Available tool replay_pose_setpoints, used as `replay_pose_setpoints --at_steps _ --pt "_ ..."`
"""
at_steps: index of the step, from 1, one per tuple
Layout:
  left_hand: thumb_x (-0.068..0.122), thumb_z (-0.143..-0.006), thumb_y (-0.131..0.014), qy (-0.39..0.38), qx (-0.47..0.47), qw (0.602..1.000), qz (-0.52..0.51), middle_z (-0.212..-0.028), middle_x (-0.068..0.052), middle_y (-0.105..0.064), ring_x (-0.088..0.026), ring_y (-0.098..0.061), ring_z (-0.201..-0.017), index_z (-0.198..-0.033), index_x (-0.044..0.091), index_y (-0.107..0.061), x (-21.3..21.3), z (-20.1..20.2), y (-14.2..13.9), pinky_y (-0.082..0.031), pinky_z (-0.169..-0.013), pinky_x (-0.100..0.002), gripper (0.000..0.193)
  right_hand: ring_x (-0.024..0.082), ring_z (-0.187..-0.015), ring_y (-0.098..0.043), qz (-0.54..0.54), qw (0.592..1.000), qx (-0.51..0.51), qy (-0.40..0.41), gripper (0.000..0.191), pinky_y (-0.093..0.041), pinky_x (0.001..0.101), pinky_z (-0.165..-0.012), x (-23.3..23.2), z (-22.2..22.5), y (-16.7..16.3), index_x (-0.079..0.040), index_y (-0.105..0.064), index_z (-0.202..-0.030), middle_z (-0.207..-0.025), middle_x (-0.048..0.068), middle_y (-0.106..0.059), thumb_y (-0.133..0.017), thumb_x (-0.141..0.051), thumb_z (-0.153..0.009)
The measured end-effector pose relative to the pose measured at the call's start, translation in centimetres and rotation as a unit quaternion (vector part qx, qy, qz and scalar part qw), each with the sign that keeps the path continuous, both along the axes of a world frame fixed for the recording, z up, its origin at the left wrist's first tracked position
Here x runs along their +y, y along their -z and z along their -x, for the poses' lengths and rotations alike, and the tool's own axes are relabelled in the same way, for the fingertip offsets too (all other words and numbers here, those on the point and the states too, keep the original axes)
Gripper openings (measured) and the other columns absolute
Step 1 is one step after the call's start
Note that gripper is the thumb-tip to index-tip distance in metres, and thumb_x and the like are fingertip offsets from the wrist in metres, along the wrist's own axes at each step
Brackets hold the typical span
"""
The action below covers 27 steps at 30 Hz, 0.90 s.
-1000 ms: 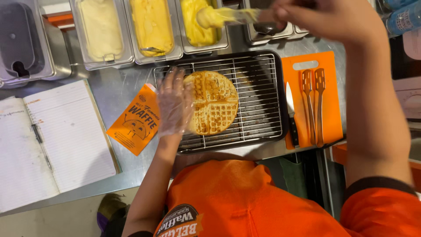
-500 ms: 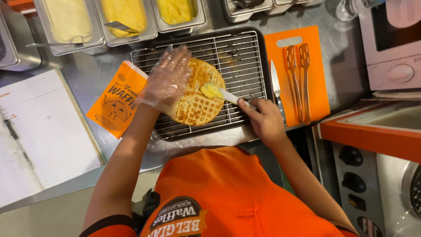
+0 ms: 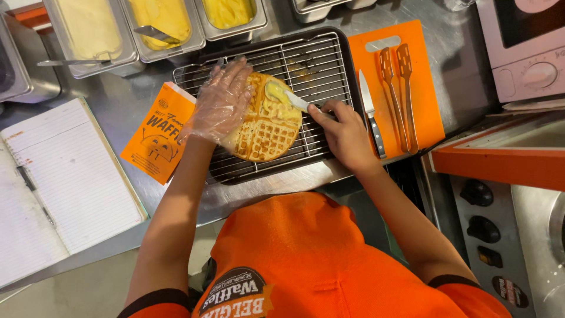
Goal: The person removes a cooked waffle from a waffle iron, places it on a wire rack, spreads a dark paste over half of it, folds it in half, and places it into an orange paper sleeve. The person then opens a can and scoops its contents into a metal container.
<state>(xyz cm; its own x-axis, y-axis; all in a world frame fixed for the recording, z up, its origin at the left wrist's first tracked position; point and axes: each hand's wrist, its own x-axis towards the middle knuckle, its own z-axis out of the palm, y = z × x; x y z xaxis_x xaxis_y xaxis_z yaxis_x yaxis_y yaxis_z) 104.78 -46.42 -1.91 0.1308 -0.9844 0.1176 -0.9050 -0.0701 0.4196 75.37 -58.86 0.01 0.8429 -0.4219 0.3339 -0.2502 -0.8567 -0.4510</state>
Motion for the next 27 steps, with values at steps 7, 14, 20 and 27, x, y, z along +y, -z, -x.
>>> replay_pose_setpoints --at_steps 7,14,20,27 --pt "0.022 -0.105 -0.052 -0.026 0.018 0.999 0.02 -0.16 -0.012 -0.044 -0.03 -0.042 -0.147 -0.148 0.008 -0.051 -0.1 0.4 -0.4 -0.023 -0.126 -0.053 0.046 0.03 -0.103 -0.063 -0.084 0.996 -0.009 -0.035 0.055 -0.052 0.0401 -0.088 3.2 2.3 -0.4 -0.016 -0.067 -0.138 -0.115 0.011 -0.062 -0.061 0.006 -0.088" --pt "0.018 -0.106 -0.053 -0.009 0.004 0.999 0.048 -0.16 -0.012 -0.046 -0.035 -0.044 -0.144 -0.153 0.013 -0.052 -0.3 0.5 0.0 -0.023 -0.122 -0.058 0.047 0.031 -0.098 -0.062 0.028 0.999 0.014 0.019 0.054 -0.05 0.0428 -0.087 -0.1 0.2 0.1 -0.014 -0.067 -0.139 -0.119 0.011 -0.065 -0.063 0.008 -0.09" --pt "0.018 -0.105 -0.052 -0.039 -0.006 0.999 0.033 -0.159 -0.006 -0.048 -0.031 -0.046 -0.144 -0.151 0.016 -0.053 -0.4 0.6 0.2 -0.022 -0.123 -0.059 0.046 0.03 -0.103 -0.062 -0.129 0.99 -0.009 -0.054 0.057 -0.051 0.0382 -0.089 3.6 2.4 -1.1 -0.009 -0.065 -0.138 -0.115 0.013 -0.062 -0.06 0.011 -0.085" --pt "0.018 -0.108 -0.051 -0.035 0.016 0.998 0.055 -0.159 -0.007 -0.049 -0.032 -0.047 -0.145 -0.15 0.015 -0.056 -0.2 0.6 0.3 -0.021 -0.125 -0.057 0.042 0.034 -0.105 -0.062 -0.096 0.995 0.003 -0.013 0.052 -0.052 0.039 -0.09 2.3 1.0 -0.4 -0.006 -0.064 -0.14 -0.119 0.015 -0.062 -0.062 0.01 -0.091"
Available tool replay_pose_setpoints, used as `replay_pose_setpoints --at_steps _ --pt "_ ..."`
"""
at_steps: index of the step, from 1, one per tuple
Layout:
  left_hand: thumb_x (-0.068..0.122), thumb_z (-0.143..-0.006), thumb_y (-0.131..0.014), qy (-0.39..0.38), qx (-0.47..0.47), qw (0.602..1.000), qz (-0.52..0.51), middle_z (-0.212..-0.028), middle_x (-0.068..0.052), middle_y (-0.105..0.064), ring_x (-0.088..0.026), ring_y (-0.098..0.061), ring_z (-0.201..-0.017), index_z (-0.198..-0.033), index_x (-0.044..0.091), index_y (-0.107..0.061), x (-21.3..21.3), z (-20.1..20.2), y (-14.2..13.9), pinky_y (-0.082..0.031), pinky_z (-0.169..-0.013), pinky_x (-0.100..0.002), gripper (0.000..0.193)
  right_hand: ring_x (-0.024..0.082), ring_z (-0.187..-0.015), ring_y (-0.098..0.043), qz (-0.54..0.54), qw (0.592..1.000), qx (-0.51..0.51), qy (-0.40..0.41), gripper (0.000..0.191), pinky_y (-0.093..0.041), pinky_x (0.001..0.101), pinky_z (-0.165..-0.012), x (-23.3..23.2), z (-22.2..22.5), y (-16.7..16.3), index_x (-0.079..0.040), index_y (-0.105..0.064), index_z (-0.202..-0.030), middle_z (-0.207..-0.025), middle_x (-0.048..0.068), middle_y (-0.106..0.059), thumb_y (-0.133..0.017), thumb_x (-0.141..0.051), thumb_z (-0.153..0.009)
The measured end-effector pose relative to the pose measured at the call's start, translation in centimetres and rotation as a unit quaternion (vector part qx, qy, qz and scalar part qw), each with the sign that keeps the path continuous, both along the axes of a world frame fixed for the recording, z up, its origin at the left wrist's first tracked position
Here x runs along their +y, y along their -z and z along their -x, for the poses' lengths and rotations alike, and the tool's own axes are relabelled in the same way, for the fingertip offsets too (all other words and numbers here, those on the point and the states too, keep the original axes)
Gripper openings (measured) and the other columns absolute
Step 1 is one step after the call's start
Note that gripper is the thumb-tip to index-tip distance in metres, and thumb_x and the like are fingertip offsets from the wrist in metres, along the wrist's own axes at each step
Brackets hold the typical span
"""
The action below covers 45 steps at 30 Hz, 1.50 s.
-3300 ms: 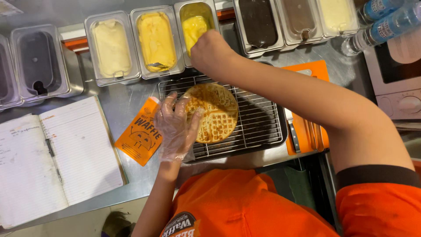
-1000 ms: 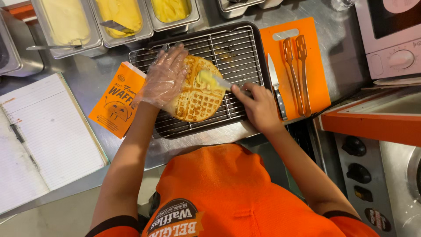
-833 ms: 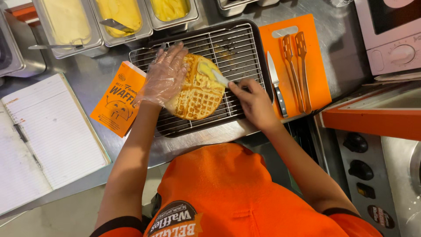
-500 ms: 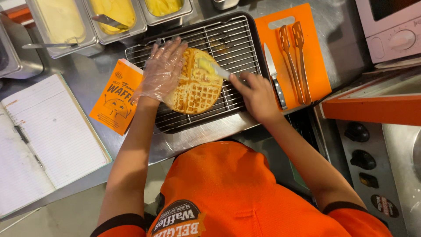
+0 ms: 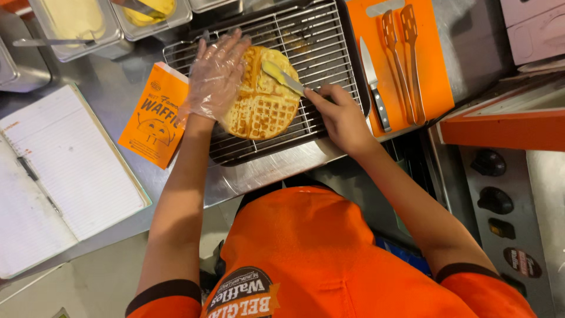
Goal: The person removes a cooked waffle from a waffle iron, places it on a wire rack, spreads a dark paste over half of it, folds it in half, and places it into an orange paper sleeve. The person then opens a can and scoops its contents into a metal container.
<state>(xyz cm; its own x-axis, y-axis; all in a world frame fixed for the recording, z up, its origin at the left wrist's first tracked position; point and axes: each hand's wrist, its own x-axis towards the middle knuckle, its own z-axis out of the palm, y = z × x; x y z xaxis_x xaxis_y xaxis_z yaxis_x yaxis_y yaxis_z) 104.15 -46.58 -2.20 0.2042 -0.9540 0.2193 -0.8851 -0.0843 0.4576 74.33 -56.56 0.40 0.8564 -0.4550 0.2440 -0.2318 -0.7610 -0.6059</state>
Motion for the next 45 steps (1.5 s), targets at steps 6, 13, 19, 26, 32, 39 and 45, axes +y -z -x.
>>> replay_pose_setpoints --at_steps 6,13,19,26,32,39,45 --pt "0.018 -0.104 -0.055 0.008 0.018 1.0 0.019 -0.158 -0.009 -0.052 -0.034 -0.049 -0.143 -0.145 0.015 -0.062 0.1 -0.1 -0.1 -0.021 -0.124 -0.058 0.042 0.032 -0.098 -0.062 -0.036 0.998 0.027 -0.054 0.052 -0.053 0.0381 -0.083 5.1 2.6 0.2 -0.006 -0.065 -0.137 -0.117 0.015 -0.065 -0.065 0.005 -0.087" --pt "0.018 -0.105 -0.057 0.02 0.009 0.999 0.026 -0.158 -0.011 -0.05 -0.036 -0.047 -0.143 -0.146 0.014 -0.063 0.3 -0.1 0.0 -0.021 -0.123 -0.06 0.042 0.014 -0.066 -0.062 -0.272 0.954 0.103 0.075 0.012 -0.051 0.0275 -0.062 2.9 2.7 1.5 -0.005 -0.071 -0.106 -0.075 0.006 -0.065 -0.063 -0.012 -0.1" --pt "0.019 -0.107 -0.056 0.024 0.008 0.999 0.026 -0.16 -0.01 -0.049 -0.035 -0.046 -0.145 -0.148 0.016 -0.062 0.4 -0.1 -0.1 -0.02 -0.124 -0.059 0.042 0.009 -0.051 -0.052 -0.364 0.908 0.188 0.091 0.025 -0.044 0.0276 -0.051 0.9 3.9 1.3 -0.006 -0.072 -0.087 -0.06 0.001 -0.06 -0.062 -0.025 -0.1" --pt "0.02 -0.105 -0.056 0.008 0.032 0.999 0.016 -0.158 -0.008 -0.051 -0.034 -0.047 -0.144 -0.145 0.017 -0.064 0.5 0.2 -0.4 -0.019 -0.125 -0.058 0.04 0.009 -0.051 -0.054 -0.334 0.902 0.232 0.145 0.025 -0.042 0.0294 -0.052 1.7 8.8 -2.1 -0.006 -0.077 -0.092 -0.056 0.004 -0.058 -0.062 -0.024 -0.101" --pt "0.022 -0.105 -0.058 0.005 0.064 0.998 0.008 -0.155 -0.009 -0.054 -0.034 -0.048 -0.144 -0.142 0.015 -0.065 0.3 0.3 -1.2 -0.019 -0.125 -0.055 0.039 0.024 -0.083 -0.063 -0.03 0.996 -0.03 0.072 0.035 -0.05 0.0353 -0.072 4.4 8.0 -1.5 -0.01 -0.07 -0.131 -0.094 0.01 -0.066 -0.066 0.0 -0.097" --pt "0.022 -0.103 -0.059 0.015 0.058 0.998 0.031 -0.154 -0.012 -0.054 -0.036 -0.05 -0.141 -0.141 0.012 -0.065 0.5 0.6 -1.6 -0.02 -0.124 -0.058 0.04 0.033 -0.091 -0.062 0.123 0.989 -0.04 0.069 0.057 -0.048 0.042 -0.078 5.5 3.9 2.1 -0.011 -0.066 -0.139 -0.111 0.014 -0.065 -0.07 0.007 -0.085" --pt "0.02 -0.105 -0.057 0.016 0.036 0.998 0.043 -0.154 -0.012 -0.055 -0.038 -0.05 -0.142 -0.142 0.012 -0.065 0.6 0.8 -1.2 -0.023 -0.123 -0.06 0.039 0.029 -0.098 -0.062 0.102 0.985 -0.083 0.114 0.056 -0.051 0.0384 -0.083 4.5 2.0 2.3 -0.013 -0.064 -0.141 -0.115 0.011 -0.059 -0.067 0.009 -0.089"
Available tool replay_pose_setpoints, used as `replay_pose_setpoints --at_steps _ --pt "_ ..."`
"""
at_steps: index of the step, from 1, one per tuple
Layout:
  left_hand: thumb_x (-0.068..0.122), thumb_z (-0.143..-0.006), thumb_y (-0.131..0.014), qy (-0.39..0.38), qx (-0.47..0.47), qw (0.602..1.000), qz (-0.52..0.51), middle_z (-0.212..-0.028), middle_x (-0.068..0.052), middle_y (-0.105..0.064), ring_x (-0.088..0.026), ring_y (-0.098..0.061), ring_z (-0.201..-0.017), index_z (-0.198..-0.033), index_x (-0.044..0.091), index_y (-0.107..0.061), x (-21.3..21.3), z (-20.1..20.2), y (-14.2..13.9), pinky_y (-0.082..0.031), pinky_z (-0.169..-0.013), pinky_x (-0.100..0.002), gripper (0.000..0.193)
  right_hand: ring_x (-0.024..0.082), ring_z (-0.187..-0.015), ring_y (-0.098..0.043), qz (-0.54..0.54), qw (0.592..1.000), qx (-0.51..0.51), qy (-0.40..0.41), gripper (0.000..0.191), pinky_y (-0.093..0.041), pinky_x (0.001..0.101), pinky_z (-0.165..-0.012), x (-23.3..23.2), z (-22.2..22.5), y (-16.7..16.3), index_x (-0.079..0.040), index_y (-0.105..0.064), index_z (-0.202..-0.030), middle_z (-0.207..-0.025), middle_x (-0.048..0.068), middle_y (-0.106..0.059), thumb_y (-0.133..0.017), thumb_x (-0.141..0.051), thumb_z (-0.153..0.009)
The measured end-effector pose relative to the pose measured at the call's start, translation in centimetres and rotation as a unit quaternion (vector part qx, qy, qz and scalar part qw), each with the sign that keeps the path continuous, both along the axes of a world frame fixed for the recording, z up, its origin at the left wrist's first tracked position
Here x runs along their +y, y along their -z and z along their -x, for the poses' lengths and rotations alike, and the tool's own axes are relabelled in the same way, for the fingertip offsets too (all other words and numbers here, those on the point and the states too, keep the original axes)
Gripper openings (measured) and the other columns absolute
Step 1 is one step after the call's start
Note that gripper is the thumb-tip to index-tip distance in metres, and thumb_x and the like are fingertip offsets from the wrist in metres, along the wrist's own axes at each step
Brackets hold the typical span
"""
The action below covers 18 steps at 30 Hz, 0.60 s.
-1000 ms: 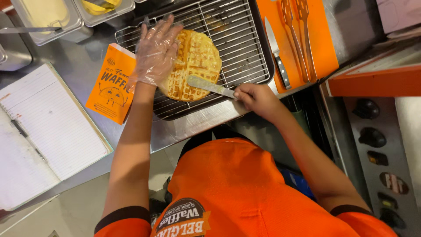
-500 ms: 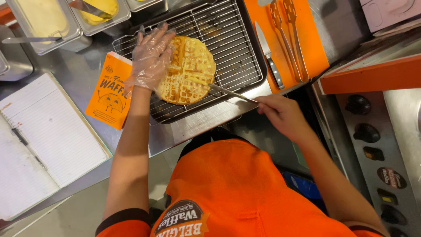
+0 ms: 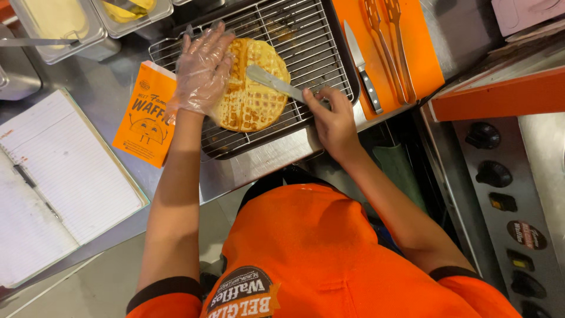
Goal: The person removes a cooked waffle from a waffle iron, places it on a wire rack, spreads a dark paste over half of it, folds it in half, and places it into an orange paper sleeve. The person then opens a can and scoops its contents into a metal container.
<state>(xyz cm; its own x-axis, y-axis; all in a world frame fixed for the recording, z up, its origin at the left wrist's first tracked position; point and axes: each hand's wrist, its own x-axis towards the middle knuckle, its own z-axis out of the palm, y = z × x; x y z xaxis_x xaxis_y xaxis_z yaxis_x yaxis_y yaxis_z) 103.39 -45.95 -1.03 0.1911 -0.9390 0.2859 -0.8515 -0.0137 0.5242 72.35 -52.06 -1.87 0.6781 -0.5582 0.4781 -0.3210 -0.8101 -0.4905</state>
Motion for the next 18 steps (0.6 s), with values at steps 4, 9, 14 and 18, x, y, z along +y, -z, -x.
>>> replay_pose_setpoints --at_steps 4,9,14,18 --pt "0.019 -0.103 -0.057 -0.001 -0.01 1.0 -0.002 -0.154 -0.012 -0.055 -0.037 -0.051 -0.141 -0.142 0.013 -0.065 -0.1 -0.1 0.4 -0.023 -0.122 -0.06 0.04 0.023 -0.084 -0.06 -0.19 0.98 0.021 -0.055 0.053 -0.05 0.0316 -0.072 2.2 1.4 -0.7 -0.011 -0.067 -0.138 -0.107 0.013 -0.056 -0.064 0.013 -0.091" --pt "0.019 -0.104 -0.058 -0.002 -0.022 1.0 -0.005 -0.155 -0.011 -0.054 -0.037 -0.05 -0.141 -0.143 0.014 -0.065 -0.1 -0.2 0.7 -0.023 -0.123 -0.06 0.04 0.023 -0.098 -0.062 -0.194 0.978 -0.031 -0.072 0.049 -0.053 0.0303 -0.085 -0.1 1.3 -1.1 -0.01 -0.068 -0.137 -0.111 0.01 -0.057 -0.062 0.013 -0.094" --pt "0.02 -0.107 -0.058 -0.004 -0.027 1.0 -0.004 -0.158 -0.01 -0.052 -0.037 -0.047 -0.144 -0.146 0.015 -0.063 -0.1 0.0 0.5 -0.02 -0.123 -0.06 0.04 0.023 -0.099 -0.061 -0.203 0.978 0.015 -0.042 0.047 -0.051 0.0303 -0.083 -1.3 0.4 -0.8 -0.008 -0.069 -0.136 -0.112 0.013 -0.055 -0.061 0.014 -0.095" --pt "0.02 -0.104 -0.057 -0.007 -0.024 0.999 -0.021 -0.158 -0.009 -0.051 -0.035 -0.047 -0.145 -0.146 0.015 -0.063 -0.1 0.1 0.1 -0.02 -0.124 -0.06 0.042 0.025 -0.092 -0.061 -0.286 0.954 0.053 -0.08 0.051 -0.051 0.0312 -0.08 2.9 2.2 -1.3 -0.009 -0.067 -0.136 -0.105 0.011 -0.056 -0.059 0.014 -0.091"
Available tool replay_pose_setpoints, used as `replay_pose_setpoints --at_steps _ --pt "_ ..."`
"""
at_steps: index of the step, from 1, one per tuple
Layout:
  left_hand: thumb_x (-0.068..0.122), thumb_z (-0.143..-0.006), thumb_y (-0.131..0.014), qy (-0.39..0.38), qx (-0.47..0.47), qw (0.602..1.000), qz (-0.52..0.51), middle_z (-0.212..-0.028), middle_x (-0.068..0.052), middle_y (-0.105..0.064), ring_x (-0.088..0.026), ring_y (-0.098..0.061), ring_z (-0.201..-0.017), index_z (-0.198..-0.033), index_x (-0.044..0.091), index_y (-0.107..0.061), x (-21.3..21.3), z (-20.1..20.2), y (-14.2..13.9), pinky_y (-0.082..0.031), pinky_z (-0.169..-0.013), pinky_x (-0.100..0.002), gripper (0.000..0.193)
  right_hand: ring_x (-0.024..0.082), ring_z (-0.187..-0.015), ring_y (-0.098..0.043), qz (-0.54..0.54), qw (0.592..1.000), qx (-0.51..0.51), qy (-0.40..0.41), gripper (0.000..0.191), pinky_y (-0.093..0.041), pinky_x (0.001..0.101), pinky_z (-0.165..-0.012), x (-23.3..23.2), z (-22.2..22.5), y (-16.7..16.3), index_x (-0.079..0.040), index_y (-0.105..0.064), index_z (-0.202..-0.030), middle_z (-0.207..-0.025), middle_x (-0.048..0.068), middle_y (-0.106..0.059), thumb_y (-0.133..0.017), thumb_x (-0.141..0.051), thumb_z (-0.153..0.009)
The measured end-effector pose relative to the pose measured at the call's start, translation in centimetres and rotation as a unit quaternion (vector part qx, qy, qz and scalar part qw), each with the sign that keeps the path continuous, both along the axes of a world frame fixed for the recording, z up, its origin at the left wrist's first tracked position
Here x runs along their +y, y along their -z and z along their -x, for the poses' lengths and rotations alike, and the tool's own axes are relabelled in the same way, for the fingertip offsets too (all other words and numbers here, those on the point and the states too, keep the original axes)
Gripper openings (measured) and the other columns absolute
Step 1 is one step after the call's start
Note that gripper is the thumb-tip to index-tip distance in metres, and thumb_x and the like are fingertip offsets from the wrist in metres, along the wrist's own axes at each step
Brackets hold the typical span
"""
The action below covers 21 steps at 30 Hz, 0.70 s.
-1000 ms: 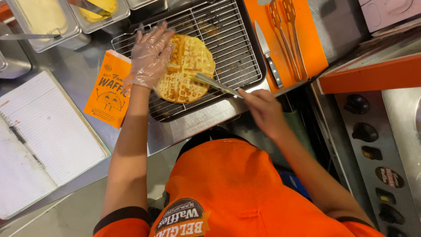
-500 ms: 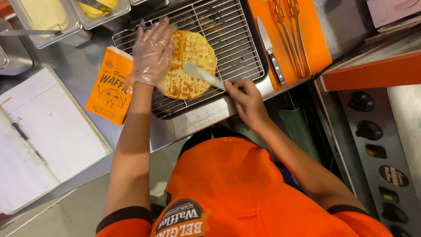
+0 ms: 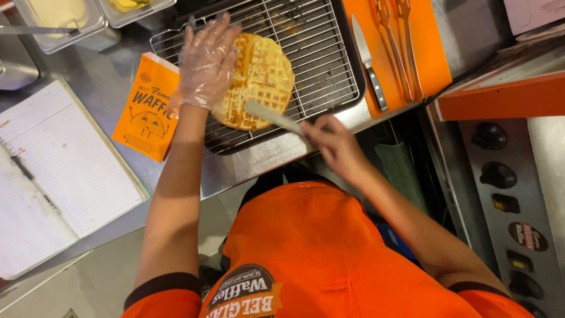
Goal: The person removes a cooked waffle from a waffle iron, places it on a wire rack, spreads a dark paste over half of it, folds it in half, and places it into an orange paper sleeve. The person then opens a can and scoops its contents into a metal container.
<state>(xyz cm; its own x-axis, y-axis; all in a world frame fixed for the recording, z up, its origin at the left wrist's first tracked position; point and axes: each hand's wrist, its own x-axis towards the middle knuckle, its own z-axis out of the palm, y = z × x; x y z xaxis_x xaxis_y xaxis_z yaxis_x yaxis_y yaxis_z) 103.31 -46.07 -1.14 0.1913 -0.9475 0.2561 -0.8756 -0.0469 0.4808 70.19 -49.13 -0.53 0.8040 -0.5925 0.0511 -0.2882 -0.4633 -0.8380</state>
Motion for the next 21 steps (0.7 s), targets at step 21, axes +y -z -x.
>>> replay_pose_setpoints --at_steps 21 --pt "0.02 -0.107 -0.055 0.004 -0.021 1.0 0.004 -0.159 -0.009 -0.05 -0.036 -0.048 -0.144 -0.149 0.021 -0.06 0.2 0.1 0.0 -0.017 -0.123 -0.063 0.042 0.023 -0.096 -0.062 -0.006 0.998 -0.037 0.048 0.048 -0.052 0.0289 -0.084 1.1 -0.4 1.2 -0.012 -0.067 -0.136 -0.11 0.009 -0.057 -0.065 0.011 -0.094"
